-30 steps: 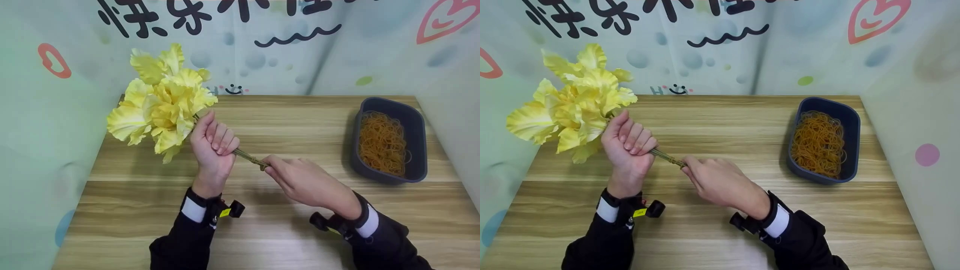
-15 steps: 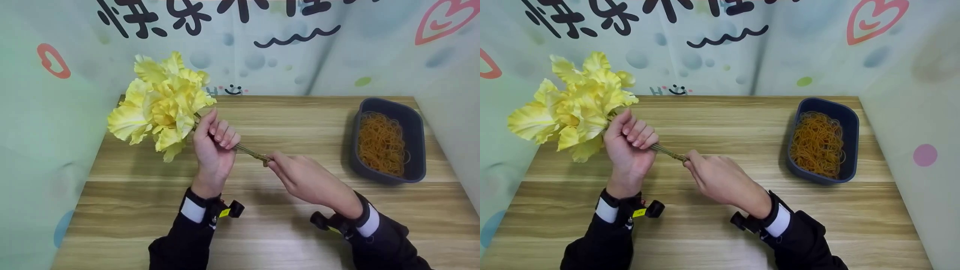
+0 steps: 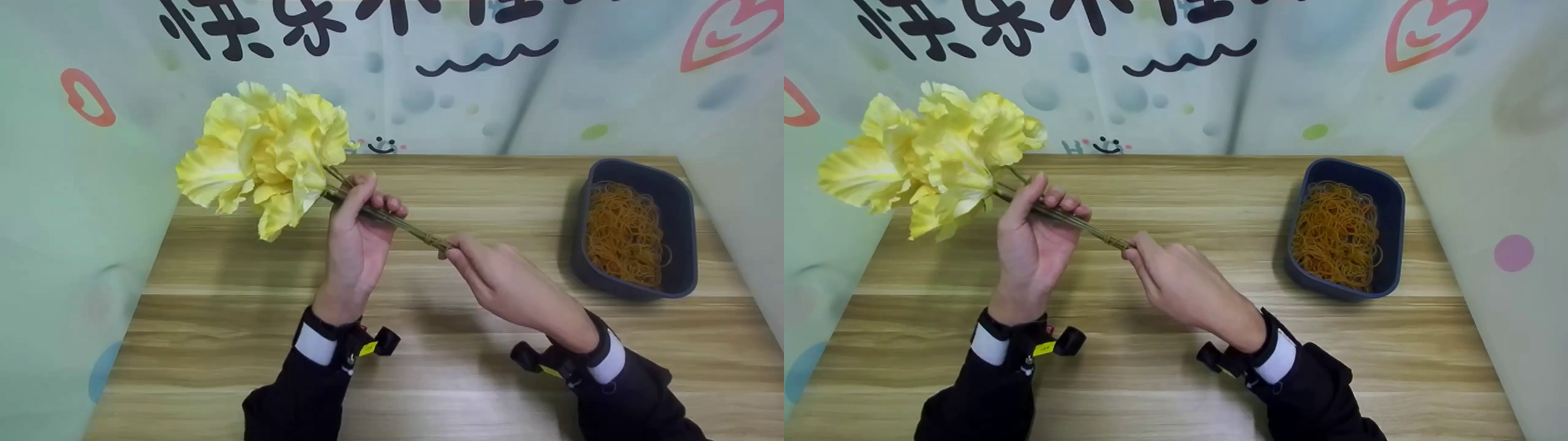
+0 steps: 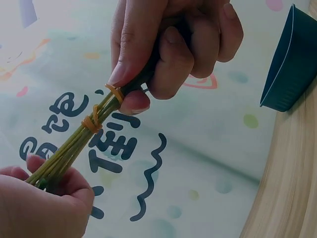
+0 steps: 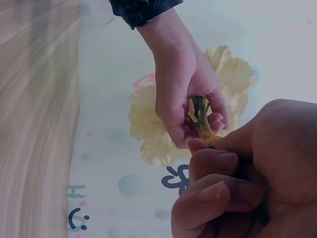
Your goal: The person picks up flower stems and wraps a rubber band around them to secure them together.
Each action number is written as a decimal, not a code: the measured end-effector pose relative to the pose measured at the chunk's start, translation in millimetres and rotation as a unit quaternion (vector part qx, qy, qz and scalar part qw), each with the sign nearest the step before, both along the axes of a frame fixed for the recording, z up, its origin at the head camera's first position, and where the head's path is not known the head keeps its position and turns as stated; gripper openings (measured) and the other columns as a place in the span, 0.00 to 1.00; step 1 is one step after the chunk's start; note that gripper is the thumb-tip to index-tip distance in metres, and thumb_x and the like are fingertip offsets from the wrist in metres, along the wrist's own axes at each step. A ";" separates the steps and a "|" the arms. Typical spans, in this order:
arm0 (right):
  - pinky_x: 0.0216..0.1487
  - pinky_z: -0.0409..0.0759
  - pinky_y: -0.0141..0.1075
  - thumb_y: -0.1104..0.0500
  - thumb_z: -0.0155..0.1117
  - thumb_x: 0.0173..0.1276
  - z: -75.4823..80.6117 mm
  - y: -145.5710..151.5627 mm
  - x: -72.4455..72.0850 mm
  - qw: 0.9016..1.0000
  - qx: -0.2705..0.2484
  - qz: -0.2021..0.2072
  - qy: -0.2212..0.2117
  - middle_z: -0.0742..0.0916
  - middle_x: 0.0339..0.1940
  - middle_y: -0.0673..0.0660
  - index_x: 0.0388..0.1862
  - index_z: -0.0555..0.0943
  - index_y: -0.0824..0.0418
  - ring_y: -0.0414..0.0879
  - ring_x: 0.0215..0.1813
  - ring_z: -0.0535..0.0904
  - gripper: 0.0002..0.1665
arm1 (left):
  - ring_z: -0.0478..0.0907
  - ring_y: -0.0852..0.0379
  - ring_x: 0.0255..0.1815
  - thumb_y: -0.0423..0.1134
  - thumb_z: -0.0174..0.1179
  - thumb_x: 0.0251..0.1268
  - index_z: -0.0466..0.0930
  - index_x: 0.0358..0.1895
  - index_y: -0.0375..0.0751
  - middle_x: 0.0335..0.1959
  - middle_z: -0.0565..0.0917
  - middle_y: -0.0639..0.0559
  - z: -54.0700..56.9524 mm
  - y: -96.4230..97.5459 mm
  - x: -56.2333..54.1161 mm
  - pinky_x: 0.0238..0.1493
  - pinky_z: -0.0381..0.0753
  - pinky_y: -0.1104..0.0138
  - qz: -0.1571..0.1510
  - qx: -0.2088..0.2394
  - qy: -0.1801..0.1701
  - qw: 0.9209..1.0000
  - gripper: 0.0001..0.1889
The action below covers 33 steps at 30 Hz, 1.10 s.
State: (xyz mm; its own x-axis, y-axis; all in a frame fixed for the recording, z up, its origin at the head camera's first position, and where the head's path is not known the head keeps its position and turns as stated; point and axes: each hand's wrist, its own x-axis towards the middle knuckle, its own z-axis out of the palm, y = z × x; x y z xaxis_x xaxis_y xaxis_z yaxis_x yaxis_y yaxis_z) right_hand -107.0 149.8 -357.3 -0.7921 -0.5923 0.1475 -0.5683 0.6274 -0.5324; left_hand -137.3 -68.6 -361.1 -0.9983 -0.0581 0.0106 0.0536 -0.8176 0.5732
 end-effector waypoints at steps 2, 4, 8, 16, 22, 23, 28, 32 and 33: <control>0.31 0.71 0.35 0.58 0.51 0.94 0.9 0.3 0.2 1.000 -0.011 -0.011 -0.009 0.72 0.28 0.45 0.59 0.82 0.59 0.38 0.28 0.66 0.12 | 0.84 0.58 0.32 0.30 0.45 0.91 0.77 0.42 0.47 0.29 0.84 0.56 0.4 0.5 0.6 0.44 0.87 0.67 -0.008 0.001 0.005 1.000 0.14; 0.32 0.70 0.35 0.59 0.51 0.94 1.4 0.8 0.6 1.000 -0.020 -0.018 -0.012 0.72 0.28 0.46 0.59 0.83 0.59 0.38 0.28 0.66 0.13 | 0.85 0.57 0.35 0.29 0.47 0.90 0.78 0.46 0.47 0.33 0.86 0.55 0.6 0.9 1.5 0.46 0.88 0.68 -0.017 0.005 0.008 1.000 0.12; 0.33 0.71 0.35 0.59 0.52 0.94 2.2 1.6 1.0 0.999 -0.037 -0.032 -0.014 0.72 0.28 0.46 0.58 0.84 0.60 0.39 0.28 0.67 0.13 | 0.88 0.57 0.42 0.28 0.51 0.88 0.80 0.53 0.47 0.44 0.86 0.51 0.7 1.9 2.3 0.50 0.90 0.69 -0.029 0.003 0.006 1.000 0.10; 0.38 0.75 0.38 0.60 0.50 0.94 3.4 3.9 -1.7 0.995 -0.075 -0.052 -0.035 0.79 0.31 0.49 0.58 0.85 0.61 0.41 0.33 0.74 0.15 | 0.88 0.57 0.46 0.26 0.50 0.87 0.84 0.62 0.47 0.51 0.84 0.51 -0.1 2.3 0.6 0.53 0.90 0.68 -0.022 -0.030 0.007 0.999 0.16; 0.43 0.80 0.42 0.60 0.49 0.95 3.8 3.7 -3.0 0.994 -0.081 -0.045 -0.055 0.82 0.33 0.51 0.60 0.84 0.61 0.42 0.37 0.77 0.15 | 0.87 0.57 0.46 0.24 0.51 0.86 0.72 0.76 0.35 0.51 0.83 0.52 -3.2 1.8 -1.9 0.54 0.90 0.69 -0.007 -0.082 0.010 0.997 0.22; 0.43 0.79 0.41 0.60 0.49 0.95 3.6 3.3 -3.1 0.994 -0.081 -0.042 -0.060 0.81 0.33 0.51 0.60 0.84 0.61 0.42 0.36 0.76 0.15 | 0.87 0.58 0.46 0.24 0.51 0.86 0.71 0.78 0.34 0.51 0.83 0.52 -3.7 1.6 -2.5 0.54 0.90 0.69 -0.006 -0.090 0.012 0.996 0.23; 0.40 0.74 0.36 0.60 0.48 0.95 0.8 -0.5 -3.4 0.994 -0.081 -0.020 -0.077 0.76 0.30 0.48 0.60 0.83 0.62 0.39 0.32 0.71 0.16 | 0.85 0.59 0.46 0.25 0.53 0.86 0.68 0.81 0.33 0.47 0.83 0.54 -5.6 1.7 -3.7 0.52 0.88 0.69 0.004 -0.126 0.022 0.992 0.26; 0.40 0.74 0.34 0.61 0.47 0.95 -4.4 -3.8 -4.4 0.994 -0.078 -0.001 -0.081 0.76 0.29 0.47 0.58 0.82 0.64 0.37 0.32 0.70 0.15 | 0.80 0.59 0.45 0.25 0.57 0.85 0.74 0.74 0.33 0.47 0.82 0.53 -6.0 2.3 -4.1 0.50 0.88 0.68 0.022 -0.160 0.028 0.987 0.21; 0.40 0.74 0.34 0.61 0.47 0.95 -6.1 -4.5 -4.7 0.994 -0.073 0.001 -0.082 0.76 0.29 0.47 0.58 0.81 0.63 0.37 0.32 0.70 0.14 | 0.80 0.59 0.44 0.25 0.58 0.84 0.75 0.73 0.33 0.47 0.82 0.53 -6.1 2.5 -4.2 0.50 0.89 0.68 0.026 -0.170 0.030 0.985 0.19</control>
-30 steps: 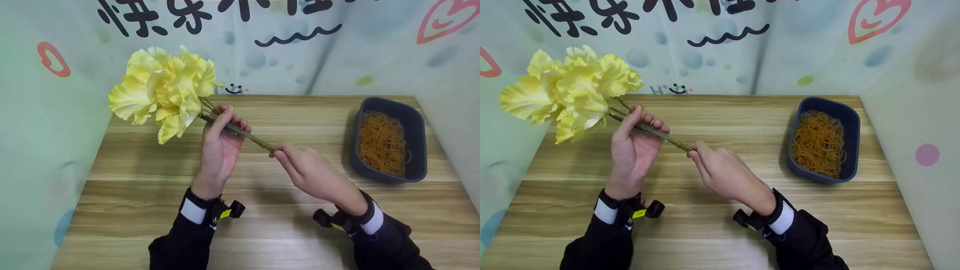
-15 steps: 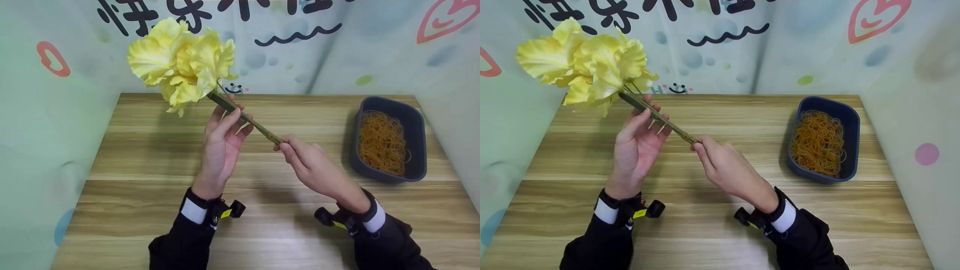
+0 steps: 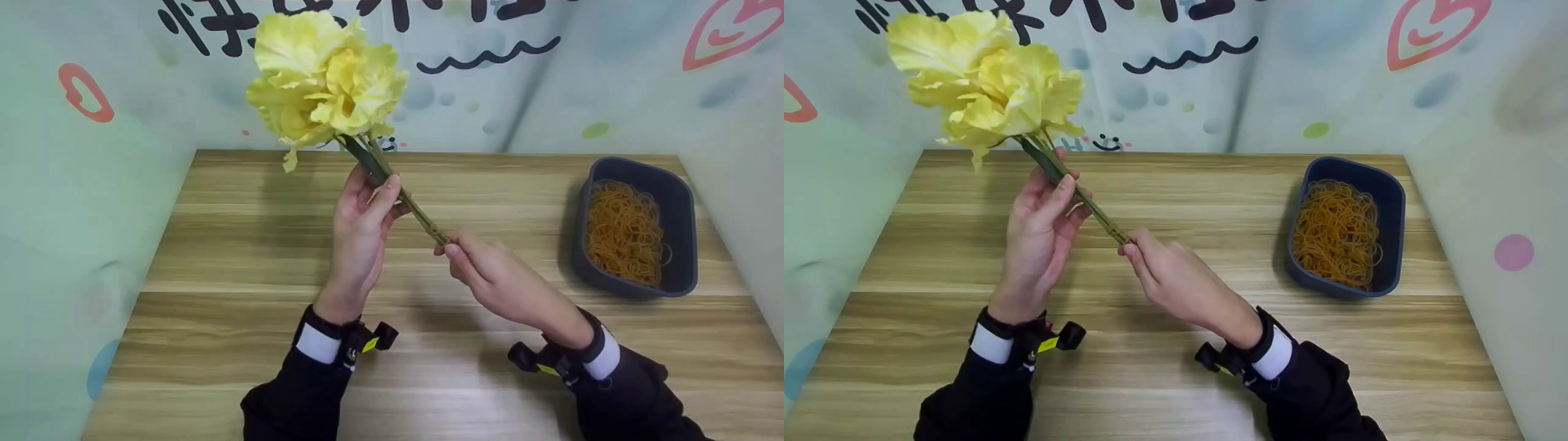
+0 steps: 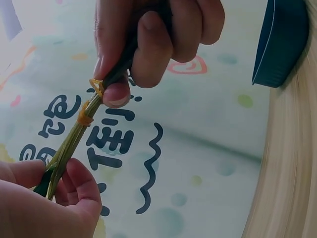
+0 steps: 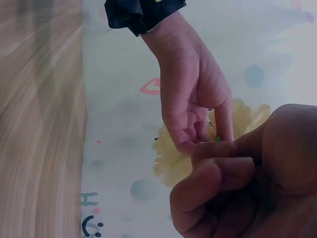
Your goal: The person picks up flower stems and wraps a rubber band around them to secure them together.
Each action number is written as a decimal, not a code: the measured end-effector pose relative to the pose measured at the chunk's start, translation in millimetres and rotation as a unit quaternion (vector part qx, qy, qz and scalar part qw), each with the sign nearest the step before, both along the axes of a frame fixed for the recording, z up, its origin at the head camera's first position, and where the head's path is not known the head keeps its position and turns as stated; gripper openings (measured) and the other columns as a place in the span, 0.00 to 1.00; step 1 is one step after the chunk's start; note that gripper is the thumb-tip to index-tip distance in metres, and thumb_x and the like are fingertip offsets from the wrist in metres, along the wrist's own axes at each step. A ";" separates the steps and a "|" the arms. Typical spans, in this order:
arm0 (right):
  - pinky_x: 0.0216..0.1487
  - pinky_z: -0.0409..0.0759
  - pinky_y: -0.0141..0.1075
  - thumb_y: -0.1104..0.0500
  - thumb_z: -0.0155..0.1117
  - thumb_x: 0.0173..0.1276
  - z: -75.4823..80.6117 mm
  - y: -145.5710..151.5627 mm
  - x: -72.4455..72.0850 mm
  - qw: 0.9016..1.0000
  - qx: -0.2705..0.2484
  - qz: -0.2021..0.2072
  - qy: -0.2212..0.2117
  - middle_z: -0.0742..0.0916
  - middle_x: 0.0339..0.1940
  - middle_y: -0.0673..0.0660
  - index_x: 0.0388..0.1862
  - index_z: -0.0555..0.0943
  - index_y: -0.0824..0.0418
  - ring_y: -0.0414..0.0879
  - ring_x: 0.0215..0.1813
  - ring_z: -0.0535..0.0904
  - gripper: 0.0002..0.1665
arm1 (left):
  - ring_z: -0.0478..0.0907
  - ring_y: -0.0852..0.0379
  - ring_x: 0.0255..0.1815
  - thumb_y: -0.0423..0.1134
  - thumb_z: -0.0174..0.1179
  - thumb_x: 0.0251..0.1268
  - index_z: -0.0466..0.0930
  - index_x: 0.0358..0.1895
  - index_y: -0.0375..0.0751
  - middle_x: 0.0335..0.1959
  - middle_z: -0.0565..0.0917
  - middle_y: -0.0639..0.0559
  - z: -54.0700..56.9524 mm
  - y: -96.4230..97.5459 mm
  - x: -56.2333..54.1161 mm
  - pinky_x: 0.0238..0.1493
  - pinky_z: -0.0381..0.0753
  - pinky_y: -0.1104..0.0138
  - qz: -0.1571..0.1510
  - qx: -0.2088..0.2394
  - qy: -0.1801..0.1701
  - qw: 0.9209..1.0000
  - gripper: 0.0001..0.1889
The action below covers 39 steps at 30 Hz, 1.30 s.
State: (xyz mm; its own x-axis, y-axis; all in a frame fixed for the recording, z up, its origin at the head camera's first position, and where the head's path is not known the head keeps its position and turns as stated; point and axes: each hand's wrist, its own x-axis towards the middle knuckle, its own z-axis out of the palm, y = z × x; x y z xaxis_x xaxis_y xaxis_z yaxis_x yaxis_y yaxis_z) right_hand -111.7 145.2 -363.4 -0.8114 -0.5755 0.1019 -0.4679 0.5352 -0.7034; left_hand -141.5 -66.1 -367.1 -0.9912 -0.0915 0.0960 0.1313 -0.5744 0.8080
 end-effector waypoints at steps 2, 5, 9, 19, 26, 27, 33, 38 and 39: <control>0.39 0.76 0.34 0.60 0.47 0.95 -3.5 -1.6 -0.7 1.000 0.013 0.003 0.001 0.79 0.29 0.48 0.57 0.80 0.63 0.36 0.31 0.71 0.13 | 0.80 0.60 0.43 0.25 0.59 0.83 0.77 0.69 0.32 0.47 0.82 0.53 0.2 0.3 -0.2 0.48 0.89 0.68 0.008 -0.018 0.002 1.000 0.17; 0.37 0.80 0.34 0.57 0.47 0.96 -8.5 -4.5 -1.1 0.999 0.034 0.008 -0.004 0.84 0.30 0.49 0.57 0.78 0.60 0.36 0.28 0.77 0.13 | 0.82 0.60 0.41 0.24 0.60 0.82 0.78 0.68 0.31 0.46 0.83 0.53 0.1 0.8 0.0 0.46 0.88 0.69 0.013 -0.043 0.010 0.999 0.17; 0.38 0.86 0.35 0.55 0.46 0.97 -15.7 -7.5 -0.7 0.998 0.047 0.028 -0.014 0.89 0.32 0.52 0.56 0.77 0.59 0.39 0.28 0.85 0.13 | 0.82 0.61 0.37 0.23 0.63 0.80 0.80 0.68 0.29 0.44 0.84 0.52 -1.7 1.6 -0.1 0.43 0.87 0.70 0.016 -0.068 0.030 0.997 0.18; 0.38 0.85 0.39 0.56 0.47 0.96 -29.3 -8.1 3.2 0.996 0.070 0.036 0.035 0.88 0.31 0.51 0.49 0.78 0.57 0.36 0.32 0.80 0.14 | 0.82 0.61 0.39 0.25 0.68 0.76 0.79 0.74 0.28 0.48 0.87 0.47 -3.9 8.5 4.9 0.41 0.88 0.71 0.020 -0.186 0.054 0.981 0.26; 0.34 0.84 0.46 0.54 0.47 0.94 -33.9 -11.5 6.1 0.993 0.114 0.025 0.034 0.81 0.25 0.47 0.47 0.77 0.58 0.41 0.29 0.79 0.14 | 0.85 0.61 0.38 0.30 0.70 0.77 0.78 0.77 0.30 0.52 0.88 0.33 -6.1 14.6 10.3 0.39 0.89 0.71 0.013 -0.298 0.089 0.950 0.28; 0.35 0.85 0.48 0.54 0.47 0.94 -34.3 -11.9 6.4 0.992 0.120 0.026 0.032 0.81 0.25 0.47 0.48 0.77 0.58 0.42 0.29 0.79 0.14 | 0.85 0.61 0.38 0.31 0.71 0.77 0.79 0.76 0.31 0.52 0.88 0.34 -6.9 16.0 10.8 0.39 0.89 0.71 0.015 -0.307 0.090 0.947 0.28; 0.41 0.86 0.55 0.55 0.47 0.92 -36.7 -11.6 6.4 0.991 0.134 0.021 0.014 0.81 0.27 0.48 0.47 0.77 0.58 0.48 0.32 0.82 0.14 | 0.87 0.59 0.36 0.33 0.75 0.75 0.80 0.76 0.31 0.52 0.91 0.35 -12.6 23.7 12.0 0.40 0.92 0.69 0.038 -0.333 0.085 0.938 0.29; 0.38 0.85 0.51 0.54 0.48 0.93 -39.3 -10.0 5.5 0.991 0.131 0.014 0.010 0.80 0.26 0.48 0.46 0.78 0.57 0.46 0.31 0.80 0.14 | 0.90 0.50 0.37 0.33 0.76 0.74 0.80 0.75 0.30 0.52 0.91 0.35 -19.3 26.6 9.3 0.42 0.95 0.65 0.051 -0.356 0.099 0.928 0.29; 0.37 0.85 0.50 0.55 0.49 0.93 -40.2 -9.3 5.3 0.991 0.130 0.013 0.010 0.80 0.26 0.48 0.46 0.78 0.57 0.45 0.31 0.80 0.13 | 0.90 0.49 0.36 0.33 0.76 0.73 0.80 0.74 0.30 0.52 0.91 0.35 -21.0 27.1 8.5 0.42 0.95 0.64 0.051 -0.358 0.101 0.927 0.29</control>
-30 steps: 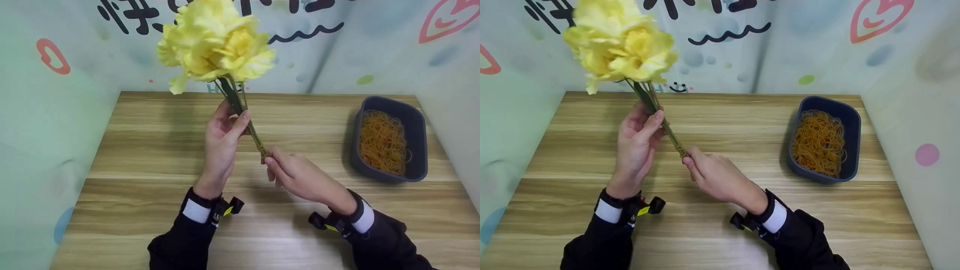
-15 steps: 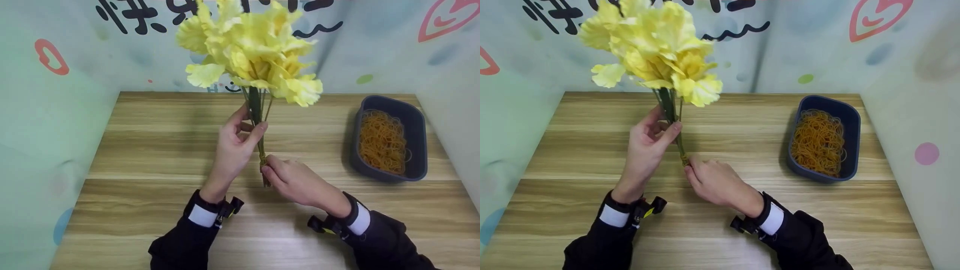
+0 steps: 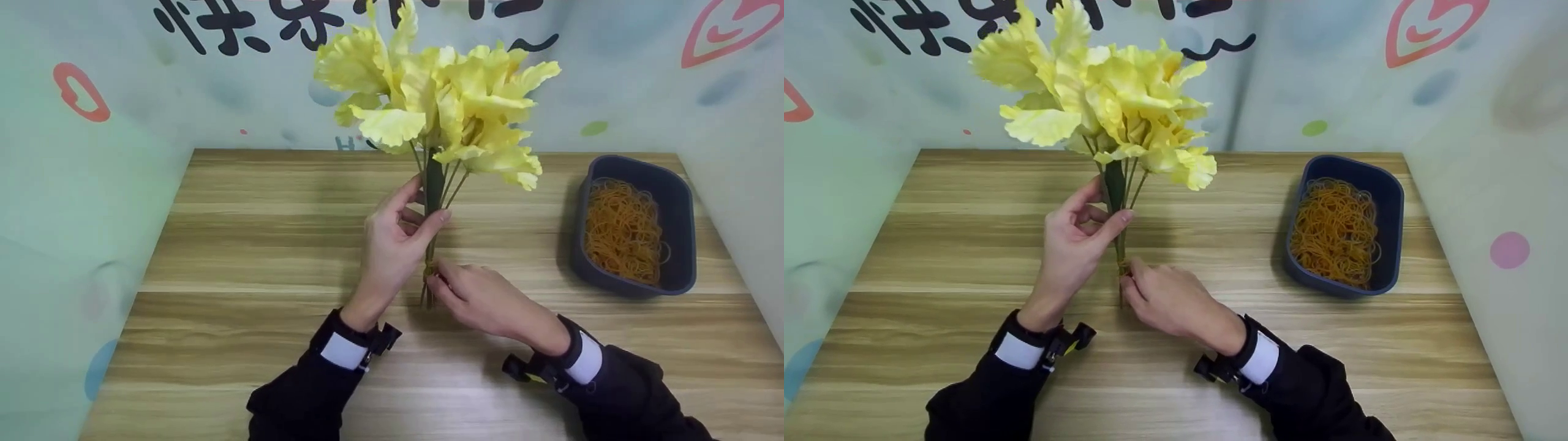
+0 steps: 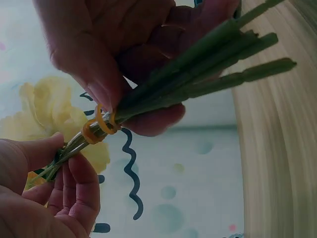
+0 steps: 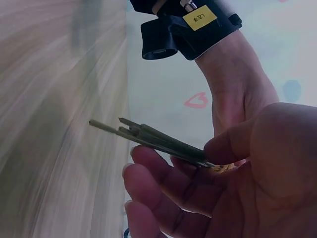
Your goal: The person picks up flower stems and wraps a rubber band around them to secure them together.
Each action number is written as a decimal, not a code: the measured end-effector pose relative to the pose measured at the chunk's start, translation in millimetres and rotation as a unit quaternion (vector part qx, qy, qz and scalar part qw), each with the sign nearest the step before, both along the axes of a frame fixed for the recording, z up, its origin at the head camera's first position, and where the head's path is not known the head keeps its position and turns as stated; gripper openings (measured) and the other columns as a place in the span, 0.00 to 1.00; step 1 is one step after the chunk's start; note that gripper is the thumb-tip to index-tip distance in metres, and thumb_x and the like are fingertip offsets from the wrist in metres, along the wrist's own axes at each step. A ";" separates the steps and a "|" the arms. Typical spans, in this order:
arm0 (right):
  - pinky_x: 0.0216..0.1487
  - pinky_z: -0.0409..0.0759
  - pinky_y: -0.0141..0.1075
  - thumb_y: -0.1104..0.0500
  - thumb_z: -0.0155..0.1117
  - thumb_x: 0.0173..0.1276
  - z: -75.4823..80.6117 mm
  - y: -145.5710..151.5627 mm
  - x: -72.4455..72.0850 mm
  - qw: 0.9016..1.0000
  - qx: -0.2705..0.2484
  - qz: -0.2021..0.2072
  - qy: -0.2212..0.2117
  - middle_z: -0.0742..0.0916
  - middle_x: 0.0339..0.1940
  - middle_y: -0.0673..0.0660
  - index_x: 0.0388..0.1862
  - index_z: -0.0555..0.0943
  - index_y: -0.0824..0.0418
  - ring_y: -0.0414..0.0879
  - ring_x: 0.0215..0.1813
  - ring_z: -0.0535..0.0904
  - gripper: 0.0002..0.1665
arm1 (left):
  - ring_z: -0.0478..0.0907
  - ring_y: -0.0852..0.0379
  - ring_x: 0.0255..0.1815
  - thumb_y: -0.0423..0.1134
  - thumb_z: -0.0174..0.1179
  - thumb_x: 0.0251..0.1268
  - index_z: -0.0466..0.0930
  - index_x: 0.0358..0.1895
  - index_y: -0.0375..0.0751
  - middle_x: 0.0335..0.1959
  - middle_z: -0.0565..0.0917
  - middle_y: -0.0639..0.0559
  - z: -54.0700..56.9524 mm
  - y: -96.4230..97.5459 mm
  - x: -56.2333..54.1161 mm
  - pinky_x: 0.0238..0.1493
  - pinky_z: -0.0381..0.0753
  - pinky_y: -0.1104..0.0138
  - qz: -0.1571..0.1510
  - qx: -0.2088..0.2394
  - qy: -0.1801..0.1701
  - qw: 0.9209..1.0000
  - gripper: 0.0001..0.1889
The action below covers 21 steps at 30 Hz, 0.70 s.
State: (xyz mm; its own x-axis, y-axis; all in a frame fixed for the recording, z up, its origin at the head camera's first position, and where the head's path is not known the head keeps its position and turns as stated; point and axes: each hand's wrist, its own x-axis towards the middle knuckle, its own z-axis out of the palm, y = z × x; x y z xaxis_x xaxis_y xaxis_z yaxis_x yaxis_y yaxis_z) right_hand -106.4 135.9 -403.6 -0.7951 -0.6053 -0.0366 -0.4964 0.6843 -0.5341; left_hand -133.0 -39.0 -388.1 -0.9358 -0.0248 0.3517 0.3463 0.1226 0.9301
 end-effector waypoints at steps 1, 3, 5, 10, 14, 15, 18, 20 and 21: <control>0.37 0.85 0.49 0.55 0.50 0.93 -0.5 0.5 0.0 1.000 -0.001 0.000 0.001 0.80 0.26 0.48 0.47 0.78 0.58 0.45 0.31 0.80 0.13 | 0.90 0.49 0.36 0.33 0.76 0.73 0.80 0.74 0.31 0.52 0.91 0.35 -1.5 0.1 -1.1 0.42 0.95 0.64 -0.001 -0.002 -0.001 1.000 0.29; 0.36 0.85 0.48 0.56 0.50 0.92 -1.7 1.5 0.0 1.000 0.001 0.000 0.001 0.80 0.27 0.48 0.47 0.78 0.58 0.44 0.30 0.79 0.12 | 0.89 0.50 0.37 0.33 0.76 0.73 0.80 0.75 0.31 0.53 0.91 0.35 -3.3 0.0 -2.8 0.43 0.95 0.64 -0.006 -0.008 -0.013 1.000 0.30; 0.35 0.84 0.46 0.56 0.50 0.92 -3.2 2.1 0.0 1.000 0.005 0.001 -0.008 0.79 0.26 0.48 0.46 0.77 0.59 0.43 0.29 0.78 0.12 | 0.90 0.50 0.39 0.35 0.75 0.75 0.78 0.77 0.32 0.55 0.90 0.36 -4.0 -1.0 -4.2 0.45 0.95 0.63 -0.021 -0.021 -0.032 0.999 0.31; 0.34 0.82 0.47 0.56 0.49 0.91 -8.4 4.1 -0.6 1.000 0.018 0.007 -0.020 0.75 0.25 0.46 0.43 0.75 0.58 0.45 0.28 0.76 0.13 | 0.92 0.43 0.51 0.37 0.70 0.81 0.66 0.85 0.29 0.65 0.87 0.34 -3.7 -6.9 -4.3 0.53 0.96 0.59 -0.079 -0.119 -0.092 0.985 0.37; 0.35 0.81 0.49 0.53 0.48 0.90 -36.7 11.0 -10.3 1.000 0.010 0.010 -0.015 0.75 0.26 0.47 0.42 0.74 0.57 0.47 0.30 0.76 0.13 | 0.92 0.39 0.55 0.32 0.66 0.81 0.60 0.86 0.25 0.68 0.85 0.31 -7.1 -7.2 -5.0 0.56 0.95 0.56 -0.108 -0.192 -0.110 0.969 0.38; 0.35 0.81 0.48 0.52 0.48 0.90 -49.5 13.6 -14.7 1.000 0.010 0.010 -0.014 0.75 0.26 0.47 0.43 0.74 0.56 0.47 0.30 0.76 0.13 | 0.92 0.39 0.55 0.30 0.66 0.81 0.60 0.86 0.24 0.68 0.85 0.30 -8.8 -6.7 -5.5 0.56 0.95 0.55 -0.110 -0.201 -0.112 0.967 0.38; 0.35 0.80 0.45 0.50 0.49 0.90 -87.2 19.9 -27.3 1.000 0.026 0.005 -0.006 0.75 0.26 0.46 0.43 0.73 0.54 0.46 0.30 0.76 0.13 | 0.93 0.38 0.55 0.27 0.64 0.80 0.60 0.86 0.23 0.66 0.86 0.30 -14.9 -5.1 -8.6 0.57 0.95 0.54 -0.113 -0.216 -0.121 0.962 0.37; 0.36 0.80 0.44 0.48 0.49 0.90 -105.7 22.4 -34.0 0.999 0.044 0.001 -0.006 0.75 0.26 0.46 0.43 0.73 0.53 0.45 0.31 0.76 0.14 | 0.93 0.38 0.56 0.26 0.64 0.80 0.59 0.86 0.24 0.66 0.86 0.31 -18.4 -5.1 -11.3 0.59 0.95 0.54 -0.113 -0.219 -0.136 0.960 0.37; 0.36 0.81 0.44 0.48 0.48 0.90 -110.8 22.4 -36.2 0.998 0.055 0.003 -0.007 0.76 0.26 0.46 0.44 0.73 0.54 0.45 0.31 0.77 0.14 | 0.92 0.38 0.57 0.27 0.65 0.80 0.59 0.86 0.24 0.66 0.86 0.31 -20.2 -5.4 -12.8 0.60 0.95 0.54 -0.113 -0.222 -0.145 0.958 0.38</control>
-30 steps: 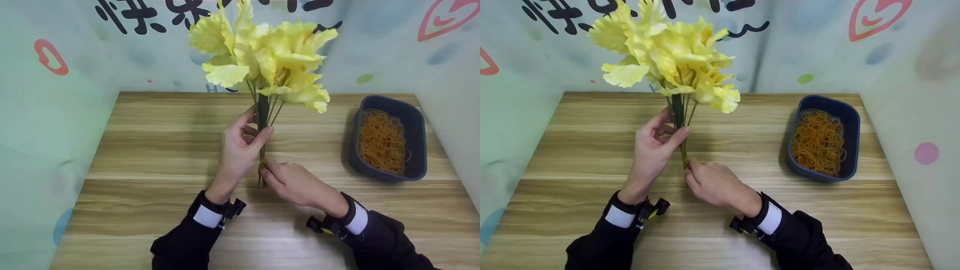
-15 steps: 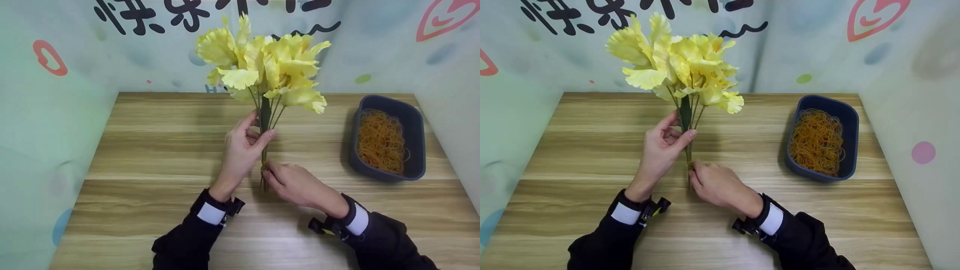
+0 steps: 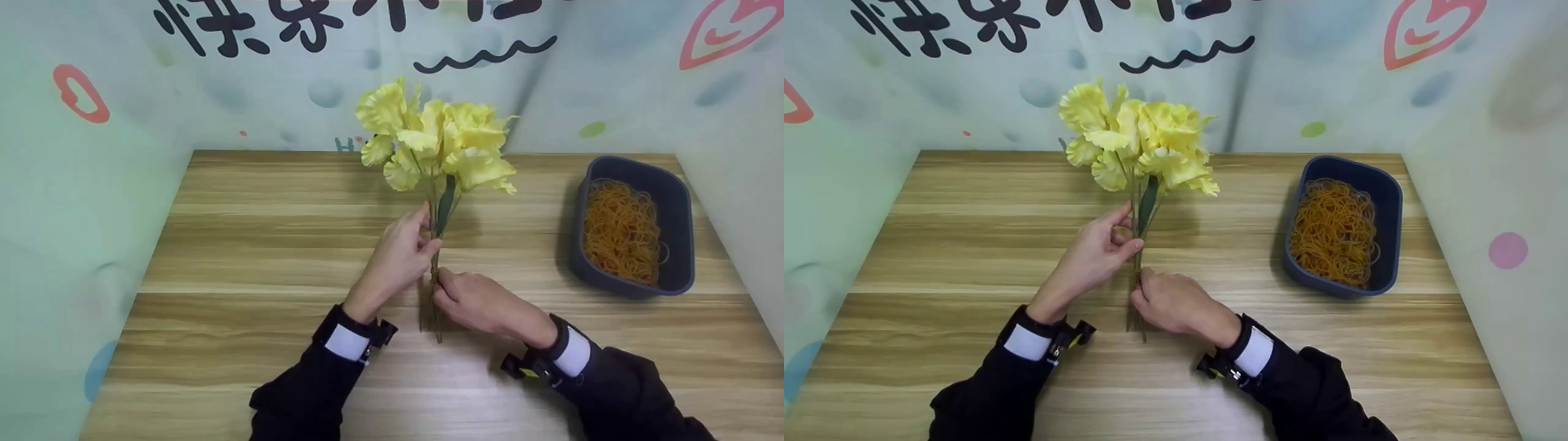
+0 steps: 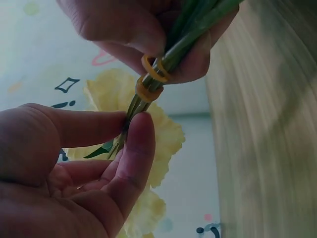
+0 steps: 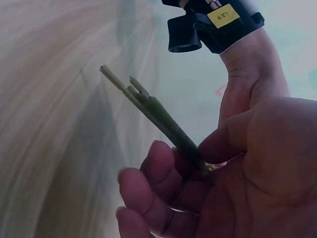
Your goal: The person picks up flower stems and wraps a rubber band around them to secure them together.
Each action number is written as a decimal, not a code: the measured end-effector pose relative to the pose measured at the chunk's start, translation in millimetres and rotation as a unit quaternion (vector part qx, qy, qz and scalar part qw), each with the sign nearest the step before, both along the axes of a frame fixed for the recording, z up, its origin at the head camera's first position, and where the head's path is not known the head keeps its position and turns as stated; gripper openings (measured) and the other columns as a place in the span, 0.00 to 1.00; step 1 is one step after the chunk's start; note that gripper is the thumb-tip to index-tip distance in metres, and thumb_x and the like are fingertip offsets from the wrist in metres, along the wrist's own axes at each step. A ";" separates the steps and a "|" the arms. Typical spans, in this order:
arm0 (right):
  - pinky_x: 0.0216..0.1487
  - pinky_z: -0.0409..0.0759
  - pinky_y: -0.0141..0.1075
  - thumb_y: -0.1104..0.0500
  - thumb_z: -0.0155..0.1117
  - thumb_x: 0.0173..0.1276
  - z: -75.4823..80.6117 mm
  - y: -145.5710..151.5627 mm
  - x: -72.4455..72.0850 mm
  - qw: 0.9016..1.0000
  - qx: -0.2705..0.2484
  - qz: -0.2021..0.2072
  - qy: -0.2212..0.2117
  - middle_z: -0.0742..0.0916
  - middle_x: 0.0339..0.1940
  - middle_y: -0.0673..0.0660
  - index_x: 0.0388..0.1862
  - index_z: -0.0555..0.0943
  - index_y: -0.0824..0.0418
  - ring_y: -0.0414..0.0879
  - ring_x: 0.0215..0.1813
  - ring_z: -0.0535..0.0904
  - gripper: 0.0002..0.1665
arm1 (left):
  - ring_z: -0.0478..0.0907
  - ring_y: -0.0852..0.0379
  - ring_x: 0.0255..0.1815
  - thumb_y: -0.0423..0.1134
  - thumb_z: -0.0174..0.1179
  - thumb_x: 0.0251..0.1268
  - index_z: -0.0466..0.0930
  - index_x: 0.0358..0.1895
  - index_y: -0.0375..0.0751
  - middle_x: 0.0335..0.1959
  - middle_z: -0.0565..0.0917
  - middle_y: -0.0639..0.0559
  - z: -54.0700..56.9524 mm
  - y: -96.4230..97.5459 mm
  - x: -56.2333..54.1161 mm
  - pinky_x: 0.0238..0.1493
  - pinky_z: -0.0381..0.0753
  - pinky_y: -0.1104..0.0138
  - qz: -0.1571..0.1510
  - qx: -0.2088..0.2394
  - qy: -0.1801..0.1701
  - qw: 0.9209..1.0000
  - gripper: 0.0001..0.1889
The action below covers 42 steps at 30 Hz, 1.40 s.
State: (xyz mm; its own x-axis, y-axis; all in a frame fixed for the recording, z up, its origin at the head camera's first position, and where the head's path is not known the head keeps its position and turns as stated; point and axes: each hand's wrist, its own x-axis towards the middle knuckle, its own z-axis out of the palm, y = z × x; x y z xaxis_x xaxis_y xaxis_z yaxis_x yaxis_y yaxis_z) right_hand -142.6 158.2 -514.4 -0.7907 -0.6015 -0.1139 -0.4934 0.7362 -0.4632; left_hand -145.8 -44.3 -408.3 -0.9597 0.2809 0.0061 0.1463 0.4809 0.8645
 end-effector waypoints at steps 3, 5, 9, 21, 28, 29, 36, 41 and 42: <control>0.38 0.83 0.45 0.47 0.47 0.91 -7.1 -0.5 -3.9 1.000 0.022 0.006 -0.015 0.78 0.27 0.47 0.46 0.74 0.54 0.46 0.32 0.79 0.16 | 0.92 0.39 0.59 0.27 0.66 0.80 0.60 0.87 0.26 0.67 0.86 0.33 -4.3 -0.5 -4.3 0.61 0.95 0.55 0.003 -0.015 -0.024 1.000 0.39; 0.40 0.85 0.45 0.46 0.46 0.91 -6.9 -1.4 -5.3 0.999 0.030 0.010 -0.037 0.79 0.28 0.48 0.47 0.74 0.54 0.46 0.33 0.80 0.15 | 0.92 0.39 0.58 0.28 0.67 0.79 0.62 0.86 0.27 0.66 0.87 0.34 -7.8 -0.8 -6.8 0.59 0.96 0.57 0.004 -0.024 -0.034 0.999 0.37; 0.48 0.87 0.48 0.45 0.45 0.92 -1.4 -2.7 -6.6 0.996 0.034 0.007 -0.077 0.80 0.31 0.48 0.48 0.75 0.53 0.47 0.37 0.82 0.17 | 0.92 0.42 0.56 0.29 0.68 0.79 0.61 0.87 0.28 0.66 0.87 0.35 -19.1 -0.3 -13.5 0.52 0.96 0.61 0.004 -0.027 -0.060 0.998 0.39; 0.49 0.88 0.52 0.46 0.45 0.92 1.7 -8.6 -5.8 0.995 0.048 0.003 -0.092 0.80 0.31 0.50 0.47 0.77 0.55 0.49 0.38 0.82 0.18 | 0.88 0.55 0.34 0.31 0.69 0.78 0.74 0.79 0.33 0.57 0.89 0.40 -67.6 -1.2 -35.4 0.36 0.92 0.65 0.014 -0.039 -0.088 0.995 0.30; 0.46 0.92 0.57 0.49 0.47 0.92 -0.8 -11.3 -2.9 0.998 0.045 0.024 -0.043 0.83 0.28 0.54 0.46 0.80 0.59 0.57 0.37 0.89 0.20 | 0.87 0.58 0.39 0.35 0.73 0.77 0.81 0.73 0.37 0.51 0.93 0.47 -95.0 -4.6 -46.7 0.43 0.90 0.67 0.012 -0.066 -0.075 0.995 0.25; 0.46 0.92 0.57 0.50 0.47 0.92 -1.2 -11.5 -2.8 0.998 0.046 0.027 -0.036 0.83 0.28 0.54 0.46 0.80 0.60 0.59 0.38 0.90 0.19 | 0.87 0.58 0.39 0.36 0.72 0.77 0.80 0.73 0.38 0.51 0.93 0.48 -98.9 -4.9 -48.8 0.43 0.91 0.67 0.011 -0.065 -0.081 0.994 0.26; 0.44 0.92 0.53 0.49 0.47 0.92 1.1 -14.5 -1.6 0.998 0.049 0.012 -0.041 0.84 0.28 0.53 0.46 0.82 0.59 0.54 0.35 0.87 0.21 | 0.89 0.58 0.40 0.37 0.76 0.75 0.77 0.79 0.39 0.54 0.93 0.51 -117.7 -7.2 -58.8 0.41 0.91 0.66 0.020 -0.032 -0.112 0.993 0.32; 0.33 0.85 0.41 0.37 0.52 0.92 2.4 -14.7 -0.8 0.998 0.038 0.009 -0.056 0.79 0.23 0.46 0.42 0.82 0.54 0.43 0.27 0.80 0.26 | 0.88 0.58 0.40 0.38 0.77 0.73 0.87 0.60 0.47 0.51 0.93 0.53 -115.6 -9.6 -57.5 0.42 0.89 0.66 0.024 -0.027 -0.117 0.992 0.16; 0.31 0.82 0.39 0.36 0.55 0.91 2.0 -14.1 -0.7 0.998 0.035 0.012 -0.053 0.78 0.22 0.45 0.40 0.81 0.53 0.41 0.26 0.79 0.26 | 0.88 0.58 0.40 0.38 0.77 0.73 0.88 0.57 0.48 0.50 0.93 0.53 -115.9 -10.0 -57.4 0.42 0.89 0.66 0.026 -0.024 -0.119 0.992 0.14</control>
